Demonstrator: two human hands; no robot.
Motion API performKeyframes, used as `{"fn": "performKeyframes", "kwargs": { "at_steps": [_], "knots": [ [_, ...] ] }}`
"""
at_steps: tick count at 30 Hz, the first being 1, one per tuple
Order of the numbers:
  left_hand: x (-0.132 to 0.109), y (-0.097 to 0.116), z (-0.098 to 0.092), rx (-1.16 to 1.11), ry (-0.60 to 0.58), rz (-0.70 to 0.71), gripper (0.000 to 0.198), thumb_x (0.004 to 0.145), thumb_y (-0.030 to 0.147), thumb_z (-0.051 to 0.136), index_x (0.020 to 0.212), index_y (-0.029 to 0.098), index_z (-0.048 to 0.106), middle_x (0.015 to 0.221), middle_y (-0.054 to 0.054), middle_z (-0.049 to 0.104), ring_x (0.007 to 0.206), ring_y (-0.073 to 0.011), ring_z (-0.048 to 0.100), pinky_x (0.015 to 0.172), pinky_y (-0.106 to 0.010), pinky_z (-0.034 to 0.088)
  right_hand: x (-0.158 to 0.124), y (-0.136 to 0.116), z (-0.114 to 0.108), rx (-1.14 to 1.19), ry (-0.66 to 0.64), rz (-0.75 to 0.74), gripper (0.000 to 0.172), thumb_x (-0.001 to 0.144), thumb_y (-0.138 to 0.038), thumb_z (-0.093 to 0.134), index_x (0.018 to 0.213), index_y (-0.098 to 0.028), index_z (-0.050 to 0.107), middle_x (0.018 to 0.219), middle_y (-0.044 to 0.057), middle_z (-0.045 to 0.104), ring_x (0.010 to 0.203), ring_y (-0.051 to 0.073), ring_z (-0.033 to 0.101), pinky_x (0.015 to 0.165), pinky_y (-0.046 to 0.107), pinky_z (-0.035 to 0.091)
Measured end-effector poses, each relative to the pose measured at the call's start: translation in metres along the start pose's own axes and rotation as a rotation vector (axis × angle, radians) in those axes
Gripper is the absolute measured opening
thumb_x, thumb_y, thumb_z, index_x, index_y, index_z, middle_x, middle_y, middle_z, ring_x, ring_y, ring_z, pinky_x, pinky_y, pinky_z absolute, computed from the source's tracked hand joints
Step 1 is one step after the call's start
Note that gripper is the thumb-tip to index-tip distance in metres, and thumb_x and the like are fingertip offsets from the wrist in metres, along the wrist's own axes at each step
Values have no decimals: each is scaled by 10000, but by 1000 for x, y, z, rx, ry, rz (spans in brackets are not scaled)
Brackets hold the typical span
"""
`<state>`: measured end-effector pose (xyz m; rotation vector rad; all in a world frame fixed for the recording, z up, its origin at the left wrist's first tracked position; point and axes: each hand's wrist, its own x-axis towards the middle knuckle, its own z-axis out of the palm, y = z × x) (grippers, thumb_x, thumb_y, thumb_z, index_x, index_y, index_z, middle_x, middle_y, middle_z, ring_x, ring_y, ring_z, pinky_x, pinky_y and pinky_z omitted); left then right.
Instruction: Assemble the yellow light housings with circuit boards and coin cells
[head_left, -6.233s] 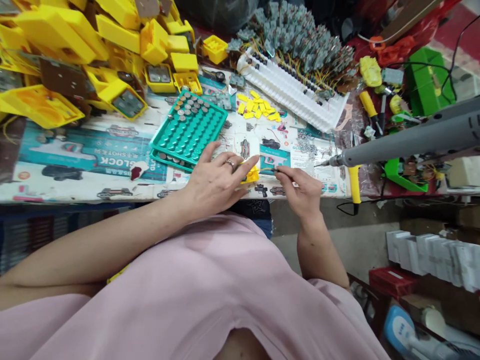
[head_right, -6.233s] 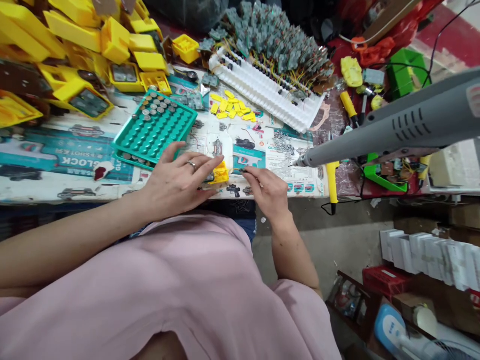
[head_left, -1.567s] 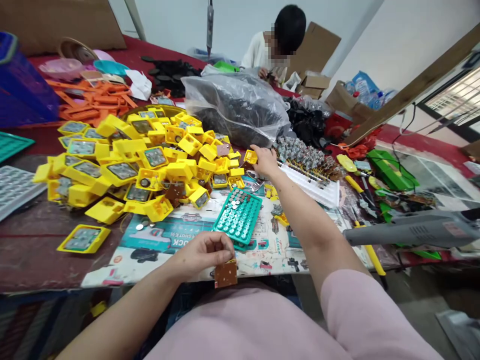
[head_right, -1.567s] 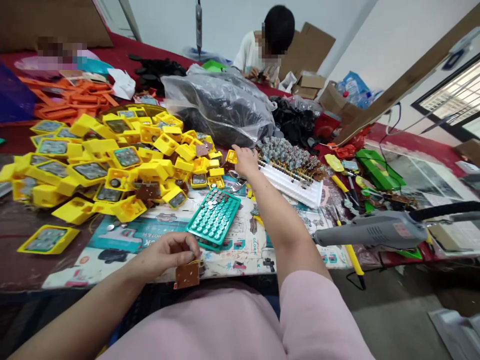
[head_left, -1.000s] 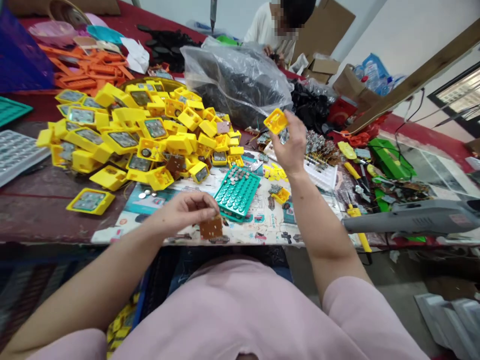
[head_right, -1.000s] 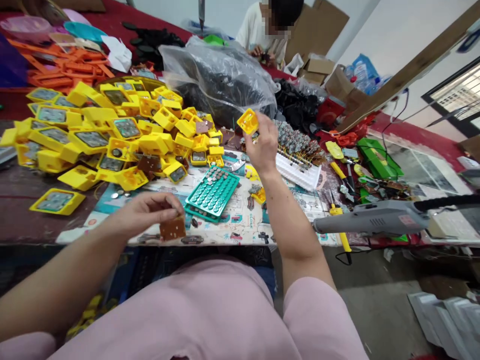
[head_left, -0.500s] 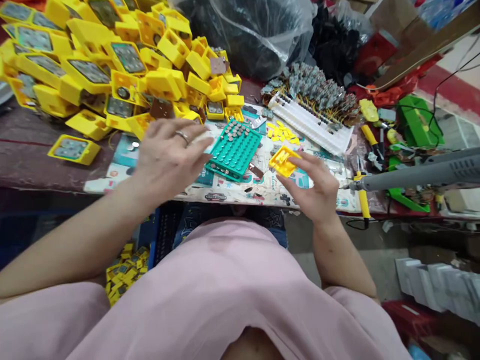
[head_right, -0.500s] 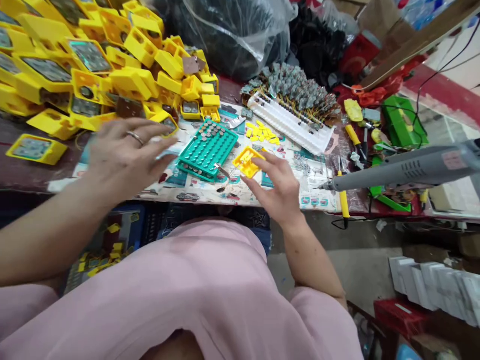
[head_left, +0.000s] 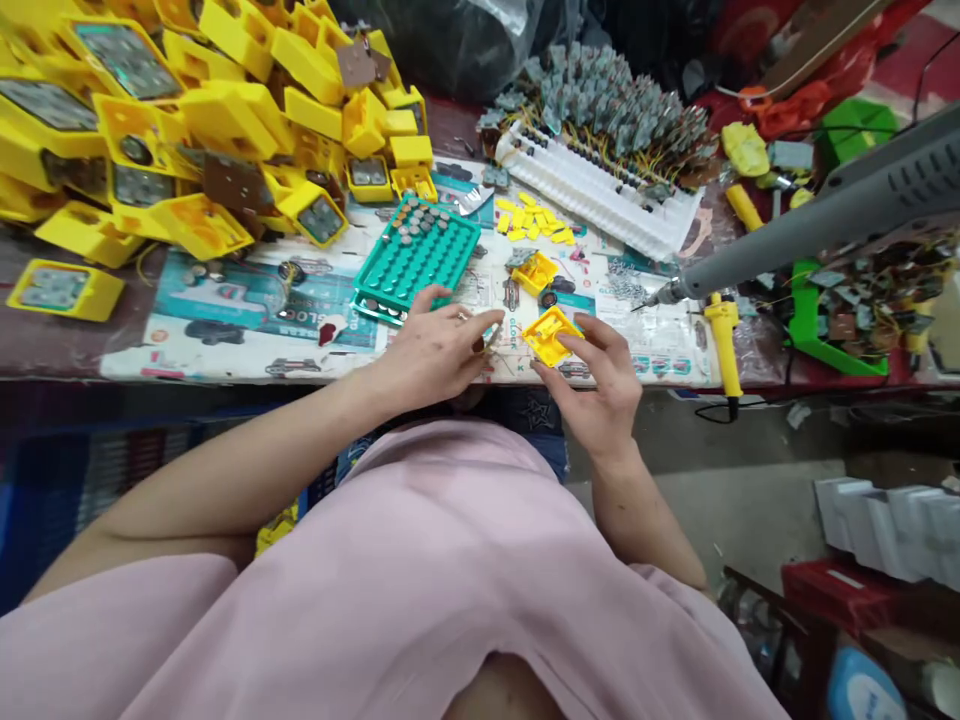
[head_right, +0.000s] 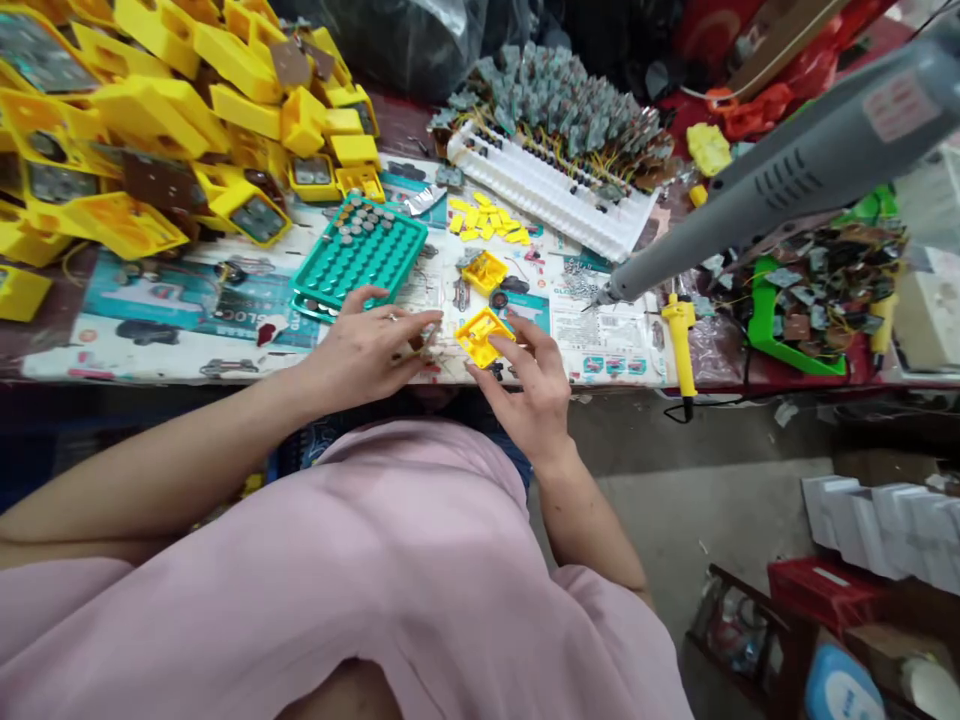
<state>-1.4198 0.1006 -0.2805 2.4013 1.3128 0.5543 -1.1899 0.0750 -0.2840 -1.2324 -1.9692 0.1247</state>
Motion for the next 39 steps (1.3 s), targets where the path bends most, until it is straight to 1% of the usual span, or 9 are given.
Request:
{"fn": "performKeyframes", "kwargs": {
  "at_steps": [5,11,17,25,29,31,34,36,39],
  "knots": [
    [-3,2,-24,-383,-61,-179,451,887,381,528,1265,153,622,861,-30,739,819,-161,680,809,-272,507,-5,4,5,60,10,-2,251,877,-332,694,1119,-276,651,1218,93,662,1138,229,657,998,440,571],
    [-12,0,-20,-756,-146,-385,417,879,409,542,1158,126,666,658,-4,661,594,-127,628,601,-224,496,-13,4,10,99,-60,16,346,916,-292,623,1260,-300,592,1307,78,646,1245,224,612,1084,446,515],
    [-21,-3,-3,-164,39,-181,393,885,290,463,1165,160,708,868,-52,736,711,-140,630,712,-239,480,-26,9,24,53,-77,0,441,929,-314,615,1356,-273,511,1266,92,686,1212,226,646,1050,441,544],
    [-21,-3,12,113,203,-161,355,940,382,479,1062,203,760,861,-73,719,734,-165,654,634,-258,453,-31,7,31,79,-52,41,462,913,-351,646,1345,-248,519,1257,106,690,1182,229,660,1001,420,575],
    [-22,-3,8,-150,250,-210,341,916,433,536,965,188,768,1114,-88,716,885,-166,675,761,-277,517,-30,3,29,245,-66,182,408,892,-400,662,1264,-251,585,1275,95,680,1196,227,649,1012,419,567],
    [-24,-1,5,-386,219,-305,364,902,465,557,953,164,756,1076,-81,730,863,-162,667,738,-269,523,-29,0,27,399,-75,306,353,859,-448,692,1153,-260,640,1250,71,691,1154,222,668,965,395,588],
    [-27,3,4,-734,188,-464,372,834,488,637,910,139,740,894,-56,738,714,-124,617,636,-236,491,-28,-8,23,735,-132,626,407,773,-616,716,931,-243,673,924,36,752,806,197,735,690,336,631],
    [-27,9,3,-940,174,-546,343,758,467,704,841,135,727,840,-41,727,643,-95,573,596,-219,468,-26,-13,20,935,-229,848,526,742,-746,649,798,-222,653,655,10,689,547,172,669,481,301,565],
    [-27,19,-1,-1186,118,-640,279,651,397,761,727,137,698,777,-28,705,584,-73,524,552,-203,439,-24,-19,16,1041,-374,1029,645,752,-838,525,678,-205,623,524,11,621,396,145,564,359,280,460]
  ]
}}
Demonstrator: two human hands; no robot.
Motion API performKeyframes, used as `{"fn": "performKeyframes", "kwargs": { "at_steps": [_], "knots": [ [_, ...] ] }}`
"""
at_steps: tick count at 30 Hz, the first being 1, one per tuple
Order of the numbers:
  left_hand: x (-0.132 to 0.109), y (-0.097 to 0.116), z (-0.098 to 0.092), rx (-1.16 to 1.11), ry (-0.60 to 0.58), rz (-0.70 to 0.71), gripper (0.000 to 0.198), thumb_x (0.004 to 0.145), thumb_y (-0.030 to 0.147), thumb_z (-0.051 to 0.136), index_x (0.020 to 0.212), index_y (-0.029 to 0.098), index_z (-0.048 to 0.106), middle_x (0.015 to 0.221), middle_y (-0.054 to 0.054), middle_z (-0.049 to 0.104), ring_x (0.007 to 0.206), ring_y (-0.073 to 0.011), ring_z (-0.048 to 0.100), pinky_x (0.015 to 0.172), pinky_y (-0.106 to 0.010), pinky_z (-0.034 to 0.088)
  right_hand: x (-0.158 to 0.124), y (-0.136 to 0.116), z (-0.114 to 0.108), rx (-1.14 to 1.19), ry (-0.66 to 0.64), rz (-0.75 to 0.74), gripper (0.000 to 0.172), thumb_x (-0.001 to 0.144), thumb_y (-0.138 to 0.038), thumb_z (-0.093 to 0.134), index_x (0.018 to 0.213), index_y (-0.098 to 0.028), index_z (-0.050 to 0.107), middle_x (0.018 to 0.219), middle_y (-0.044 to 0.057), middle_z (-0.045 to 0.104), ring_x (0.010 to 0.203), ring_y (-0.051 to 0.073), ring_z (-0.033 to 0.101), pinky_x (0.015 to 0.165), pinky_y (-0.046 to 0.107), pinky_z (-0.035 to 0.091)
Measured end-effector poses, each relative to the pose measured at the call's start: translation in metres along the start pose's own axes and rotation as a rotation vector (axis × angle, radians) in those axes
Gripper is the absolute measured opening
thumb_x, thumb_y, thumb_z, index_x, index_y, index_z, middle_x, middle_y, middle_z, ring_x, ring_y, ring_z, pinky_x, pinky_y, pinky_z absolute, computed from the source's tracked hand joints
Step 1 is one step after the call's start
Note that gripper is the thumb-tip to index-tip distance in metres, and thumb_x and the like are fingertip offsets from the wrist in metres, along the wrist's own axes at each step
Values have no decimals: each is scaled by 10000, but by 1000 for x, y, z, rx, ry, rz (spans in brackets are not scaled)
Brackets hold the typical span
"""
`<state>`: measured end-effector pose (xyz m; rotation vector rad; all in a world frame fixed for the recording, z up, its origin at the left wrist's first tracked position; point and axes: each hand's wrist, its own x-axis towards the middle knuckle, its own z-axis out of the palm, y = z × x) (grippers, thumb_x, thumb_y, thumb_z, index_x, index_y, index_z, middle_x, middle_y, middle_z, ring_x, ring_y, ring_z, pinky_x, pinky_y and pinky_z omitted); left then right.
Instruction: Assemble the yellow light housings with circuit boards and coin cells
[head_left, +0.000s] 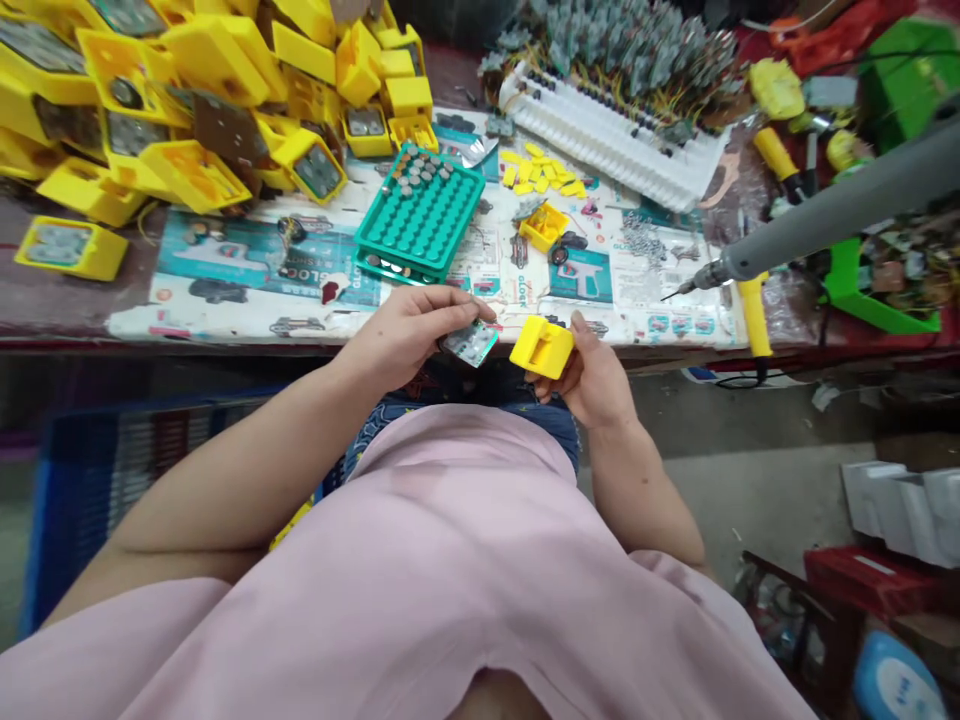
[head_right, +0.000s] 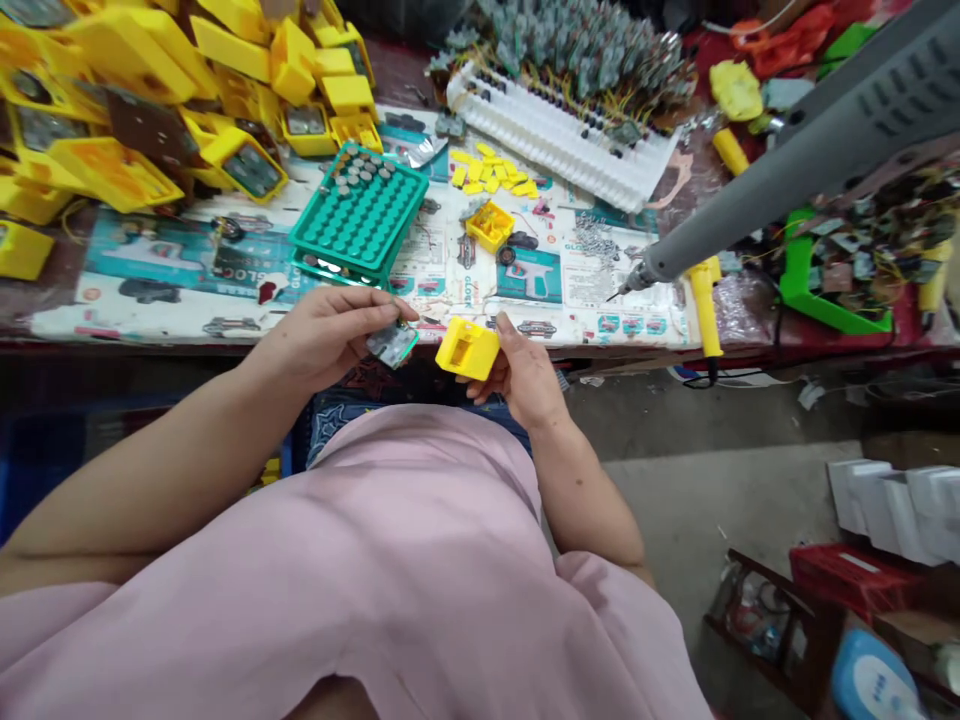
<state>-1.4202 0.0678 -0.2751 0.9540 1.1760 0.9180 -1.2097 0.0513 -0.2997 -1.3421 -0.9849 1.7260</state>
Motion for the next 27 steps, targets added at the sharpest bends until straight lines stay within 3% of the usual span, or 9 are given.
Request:
{"fn": "performKeyframes", "kwargs": {
  "at_steps": [5,11,20,24,27],
  "knots": [
    [-12,7,0,-88,-18,-46,206,584,308,760,601,147,632,701,-12,669,537,-56,467,491,-184,379,-5,-3,6,-44,1,-19,629,755,-828,546,671,-210,628,487,-5,592,364,122,525,350,262,440],
    [-20,-2,-5,-95,-21,-44,234,564,326,812,620,146,673,690,-14,675,557,-63,486,491,-177,347,-11,-2,11,-117,-6,-58,650,737,-843,538,712,-206,662,449,-26,570,337,100,505,325,224,414],
    [-8,-15,-4,-100,-62,-15,336,576,418,888,725,167,721,750,-1,703,653,-87,584,607,-191,449,-6,-5,2,-92,30,-17,672,662,-894,570,630,-223,588,455,-19,584,332,102,492,309,234,417],
    [-4,-12,-2,-127,-58,-82,354,534,404,900,724,167,718,703,0,695,587,-94,581,560,-203,462,1,-4,0,-85,25,6,653,706,-878,547,653,-229,597,459,-24,582,340,105,492,317,242,422],
    [-2,-11,-3,-114,-44,-68,291,588,384,866,700,164,711,654,4,662,556,-84,544,522,-191,426,3,-3,-3,-78,19,-57,619,746,-839,551,662,-228,606,471,-33,583,354,103,503,335,241,433]
  ]
}}
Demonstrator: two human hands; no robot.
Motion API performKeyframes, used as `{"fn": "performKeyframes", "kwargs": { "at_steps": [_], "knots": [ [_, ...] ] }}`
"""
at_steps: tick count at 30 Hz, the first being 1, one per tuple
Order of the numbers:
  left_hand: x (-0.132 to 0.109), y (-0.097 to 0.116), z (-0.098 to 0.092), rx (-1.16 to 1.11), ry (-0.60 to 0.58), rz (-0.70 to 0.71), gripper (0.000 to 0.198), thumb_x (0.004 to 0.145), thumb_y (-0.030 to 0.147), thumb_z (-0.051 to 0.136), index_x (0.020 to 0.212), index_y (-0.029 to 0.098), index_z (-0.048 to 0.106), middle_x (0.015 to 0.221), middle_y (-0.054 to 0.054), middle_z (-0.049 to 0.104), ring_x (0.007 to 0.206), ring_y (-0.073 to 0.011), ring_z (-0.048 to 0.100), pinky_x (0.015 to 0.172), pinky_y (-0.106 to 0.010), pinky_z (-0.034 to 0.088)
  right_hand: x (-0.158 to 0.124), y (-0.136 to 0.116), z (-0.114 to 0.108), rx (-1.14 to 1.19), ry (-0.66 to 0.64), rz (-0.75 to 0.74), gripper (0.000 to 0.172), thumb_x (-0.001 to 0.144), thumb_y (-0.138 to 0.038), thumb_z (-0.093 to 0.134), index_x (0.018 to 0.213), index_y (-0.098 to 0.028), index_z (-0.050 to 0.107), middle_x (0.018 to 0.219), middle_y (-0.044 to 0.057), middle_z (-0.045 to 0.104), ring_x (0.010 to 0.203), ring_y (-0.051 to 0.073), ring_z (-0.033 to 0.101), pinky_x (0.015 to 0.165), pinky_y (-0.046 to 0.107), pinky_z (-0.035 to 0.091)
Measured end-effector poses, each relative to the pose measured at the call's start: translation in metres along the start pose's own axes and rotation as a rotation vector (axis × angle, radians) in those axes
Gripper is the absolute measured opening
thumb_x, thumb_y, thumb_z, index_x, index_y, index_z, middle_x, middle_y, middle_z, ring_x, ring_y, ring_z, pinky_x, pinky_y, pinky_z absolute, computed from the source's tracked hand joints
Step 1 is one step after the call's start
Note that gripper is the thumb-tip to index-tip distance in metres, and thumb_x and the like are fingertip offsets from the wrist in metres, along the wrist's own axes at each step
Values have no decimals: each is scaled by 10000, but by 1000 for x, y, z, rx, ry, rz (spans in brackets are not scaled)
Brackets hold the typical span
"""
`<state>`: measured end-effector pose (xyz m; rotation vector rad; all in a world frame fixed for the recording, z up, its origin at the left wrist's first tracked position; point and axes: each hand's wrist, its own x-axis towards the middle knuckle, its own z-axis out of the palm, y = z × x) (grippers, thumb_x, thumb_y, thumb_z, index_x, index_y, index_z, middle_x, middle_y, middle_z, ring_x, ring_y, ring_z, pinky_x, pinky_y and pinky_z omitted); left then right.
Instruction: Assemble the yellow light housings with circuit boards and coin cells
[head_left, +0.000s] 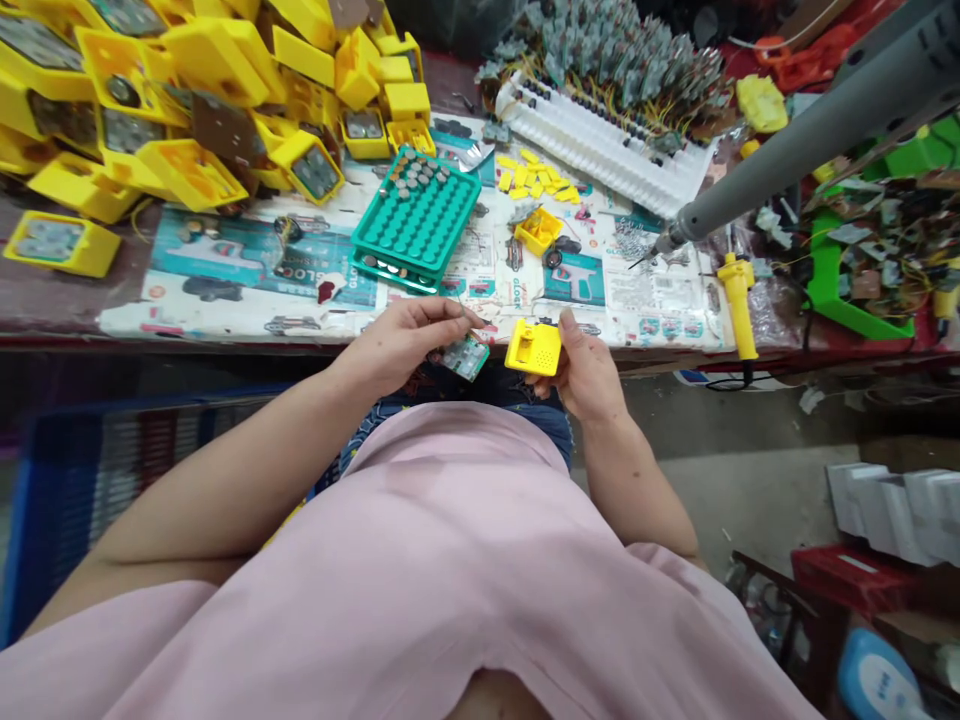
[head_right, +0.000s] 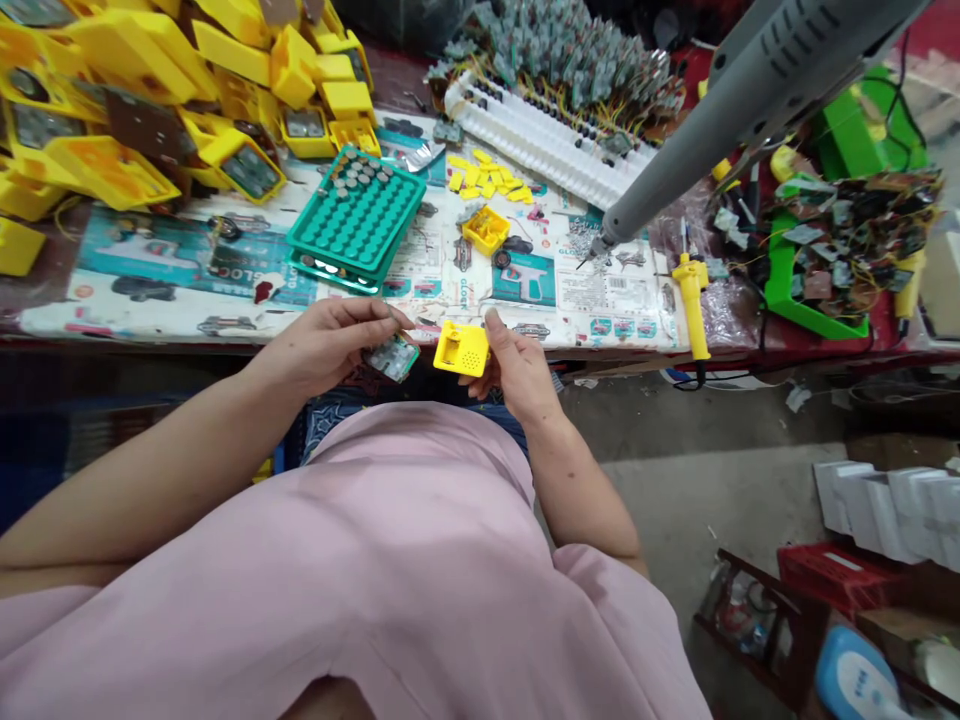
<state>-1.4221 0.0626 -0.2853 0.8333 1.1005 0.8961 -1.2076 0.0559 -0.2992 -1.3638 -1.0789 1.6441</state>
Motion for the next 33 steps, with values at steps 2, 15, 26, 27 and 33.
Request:
{"fn": "performKeyframes", "kwargs": {
  "at_steps": [2,15,26,27,33],
  "knots": [
    [1,0,-2,38,5,47,251,639,374,831,672,161,703,637,2,644,556,-75,513,503,-181,381,0,0,-2,-19,9,-117,571,772,-787,585,660,-228,595,475,-47,577,371,98,518,361,232,447],
    [6,-3,-10,114,-5,49,253,701,400,773,796,168,747,585,15,547,538,-77,425,503,-207,303,1,-10,-4,-222,32,-309,502,806,-701,626,684,-215,595,480,-56,615,417,98,601,405,198,458],
    [5,4,-11,33,-25,-14,255,705,400,764,793,165,717,596,24,571,494,-78,435,487,-221,337,5,-18,-4,-312,61,-285,500,822,-728,581,699,-244,608,506,-44,617,445,128,587,439,265,475],
    [5,5,-12,25,-33,-19,260,708,404,760,801,164,718,594,25,572,488,-77,442,480,-218,334,6,-18,-5,-312,57,-283,501,824,-727,580,698,-242,607,504,-46,616,445,128,584,441,267,475],
    [3,10,-13,-60,-56,-72,254,686,384,769,799,166,705,569,29,574,463,-78,476,454,-204,351,11,-23,-5,-298,36,-283,475,838,-691,598,702,-236,613,512,-45,624,448,121,581,452,254,454]
  ]
}}
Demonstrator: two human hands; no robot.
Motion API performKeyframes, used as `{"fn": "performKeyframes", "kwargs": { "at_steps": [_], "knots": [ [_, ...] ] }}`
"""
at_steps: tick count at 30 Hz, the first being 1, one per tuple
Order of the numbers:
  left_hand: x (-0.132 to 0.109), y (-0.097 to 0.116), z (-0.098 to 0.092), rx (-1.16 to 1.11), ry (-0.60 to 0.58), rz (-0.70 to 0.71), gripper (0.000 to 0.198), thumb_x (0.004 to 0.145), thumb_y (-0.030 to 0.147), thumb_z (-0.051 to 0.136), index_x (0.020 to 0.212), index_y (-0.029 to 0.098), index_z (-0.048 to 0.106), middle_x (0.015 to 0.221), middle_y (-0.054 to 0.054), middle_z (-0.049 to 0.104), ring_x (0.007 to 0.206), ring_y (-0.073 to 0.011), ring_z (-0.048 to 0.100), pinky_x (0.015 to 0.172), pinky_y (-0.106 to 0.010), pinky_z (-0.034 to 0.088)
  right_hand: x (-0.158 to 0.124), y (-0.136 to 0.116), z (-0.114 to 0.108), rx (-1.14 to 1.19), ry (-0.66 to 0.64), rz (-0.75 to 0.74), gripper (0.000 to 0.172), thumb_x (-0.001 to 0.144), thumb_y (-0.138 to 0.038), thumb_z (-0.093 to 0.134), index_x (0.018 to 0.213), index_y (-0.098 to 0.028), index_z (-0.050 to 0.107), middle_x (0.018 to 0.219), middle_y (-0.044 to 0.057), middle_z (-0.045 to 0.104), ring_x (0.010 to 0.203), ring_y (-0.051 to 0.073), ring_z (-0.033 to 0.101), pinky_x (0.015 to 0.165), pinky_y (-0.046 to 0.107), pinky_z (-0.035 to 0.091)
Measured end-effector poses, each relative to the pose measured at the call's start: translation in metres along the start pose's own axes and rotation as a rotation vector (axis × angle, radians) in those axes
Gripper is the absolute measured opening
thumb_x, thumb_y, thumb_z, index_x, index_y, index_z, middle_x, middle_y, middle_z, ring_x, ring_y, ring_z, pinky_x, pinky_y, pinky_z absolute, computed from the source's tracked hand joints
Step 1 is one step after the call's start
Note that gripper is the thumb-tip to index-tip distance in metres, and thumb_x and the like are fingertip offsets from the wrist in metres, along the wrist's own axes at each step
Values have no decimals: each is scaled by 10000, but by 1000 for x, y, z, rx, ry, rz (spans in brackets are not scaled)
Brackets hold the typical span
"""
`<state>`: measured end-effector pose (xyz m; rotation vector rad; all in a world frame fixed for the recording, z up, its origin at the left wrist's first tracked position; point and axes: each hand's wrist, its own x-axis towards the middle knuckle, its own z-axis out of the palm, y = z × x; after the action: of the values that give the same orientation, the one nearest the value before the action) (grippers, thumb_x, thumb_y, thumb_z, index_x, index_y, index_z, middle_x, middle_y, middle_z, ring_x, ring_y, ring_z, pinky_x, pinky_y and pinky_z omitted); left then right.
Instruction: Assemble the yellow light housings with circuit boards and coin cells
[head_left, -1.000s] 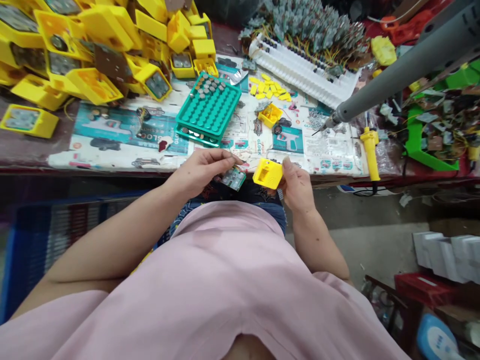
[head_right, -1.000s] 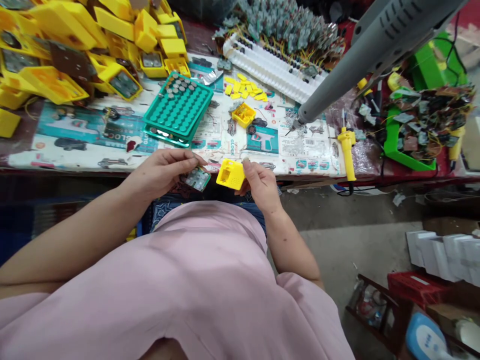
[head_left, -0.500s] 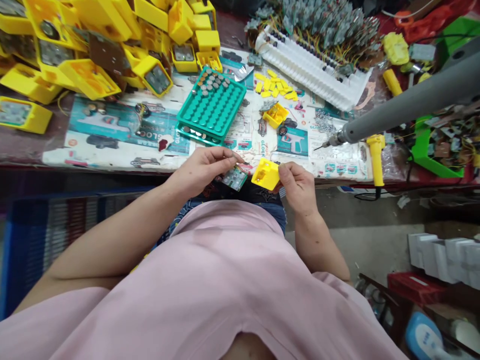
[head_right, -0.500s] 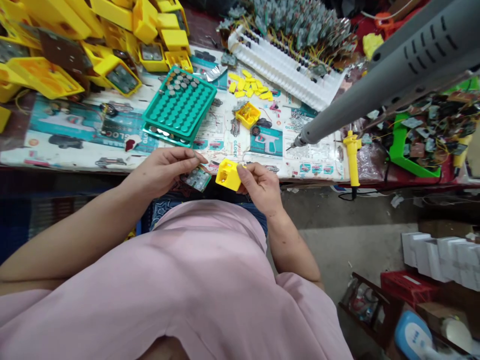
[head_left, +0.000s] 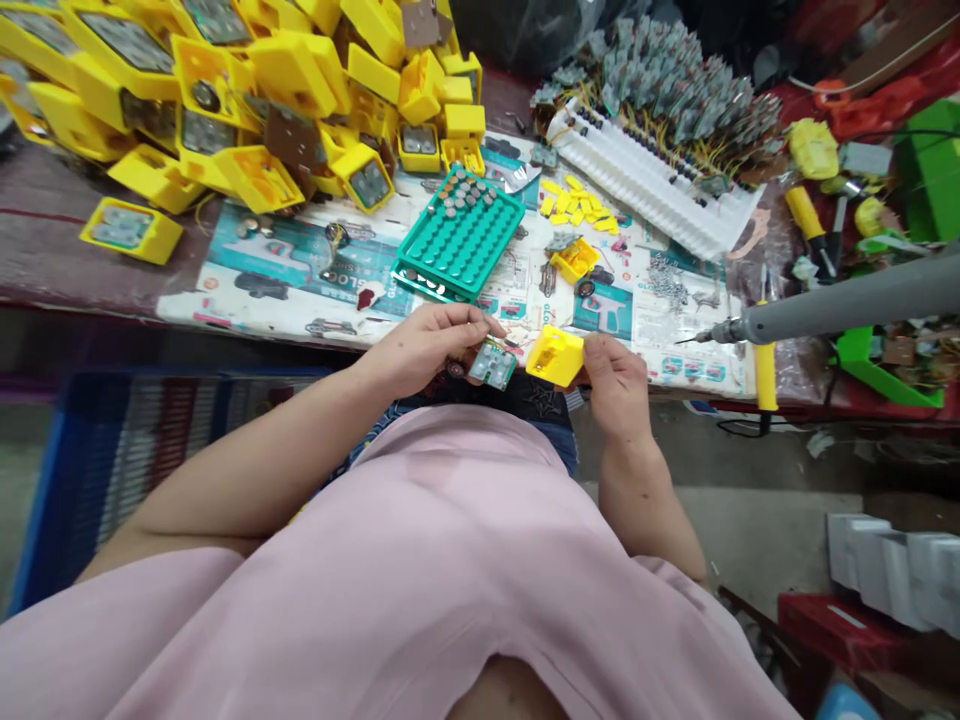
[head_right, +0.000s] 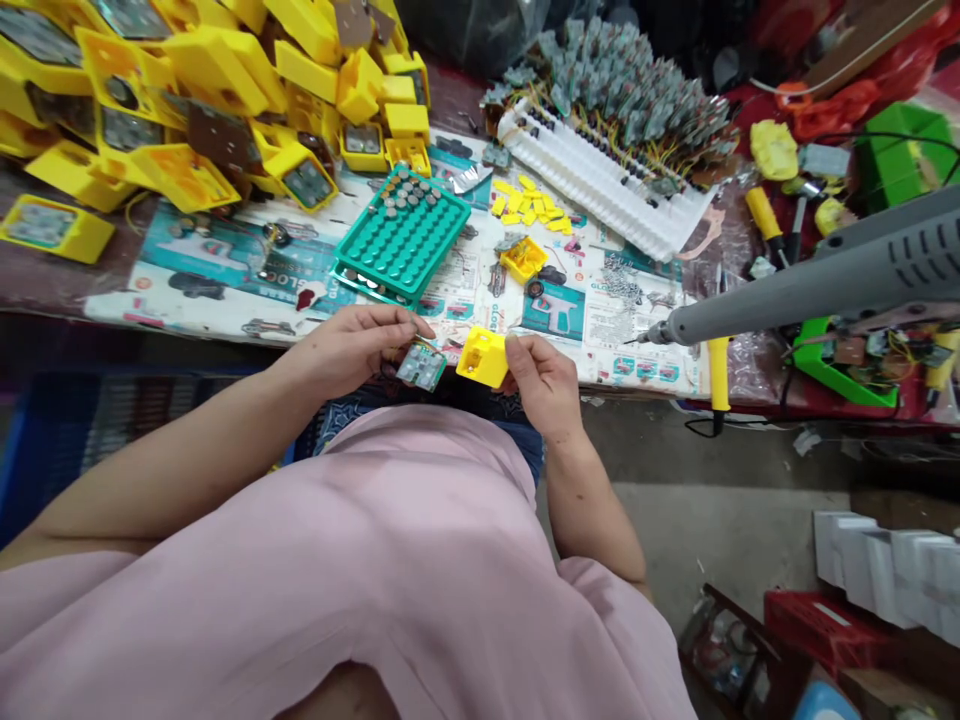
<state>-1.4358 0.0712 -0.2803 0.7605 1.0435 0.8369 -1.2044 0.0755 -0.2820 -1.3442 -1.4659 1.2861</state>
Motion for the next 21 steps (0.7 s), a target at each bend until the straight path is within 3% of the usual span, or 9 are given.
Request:
{"fn": "performKeyframes", "kwargs": {
  "at_steps": [9,13,16,18,21],
  "knots": [
    [-1,2,1,-28,1,4,220,673,341,779,768,159,700,529,47,515,455,-62,437,436,-188,341,5,4,-1,-35,-19,27,488,844,-699,579,697,-234,612,522,-38,626,463,128,584,470,268,470],
    [-1,2,-2,-36,-9,1,220,671,344,783,758,162,693,541,41,552,452,-64,431,438,-190,344,4,1,-1,-54,-52,-79,400,831,-645,639,819,-246,668,627,-30,679,528,127,619,506,264,517],
    [-3,0,-9,-16,-4,57,228,688,363,777,742,156,696,636,4,644,498,-72,469,480,-200,371,4,0,-1,-192,-134,-284,370,780,-493,766,1060,-267,679,997,19,749,839,160,705,728,300,598],
    [-6,0,-14,18,8,111,237,718,379,768,749,152,704,722,-27,699,586,-99,549,562,-219,430,5,2,-1,-291,-161,-421,498,778,-404,789,1230,-292,611,1195,41,711,1039,189,689,903,353,589],
    [-10,-1,-22,61,0,166,264,750,407,763,775,151,707,802,-55,740,733,-154,642,697,-262,491,9,5,1,-353,-168,-549,670,802,-347,777,1395,-327,464,1293,57,667,1160,216,658,1033,428,542]
  ]
}}
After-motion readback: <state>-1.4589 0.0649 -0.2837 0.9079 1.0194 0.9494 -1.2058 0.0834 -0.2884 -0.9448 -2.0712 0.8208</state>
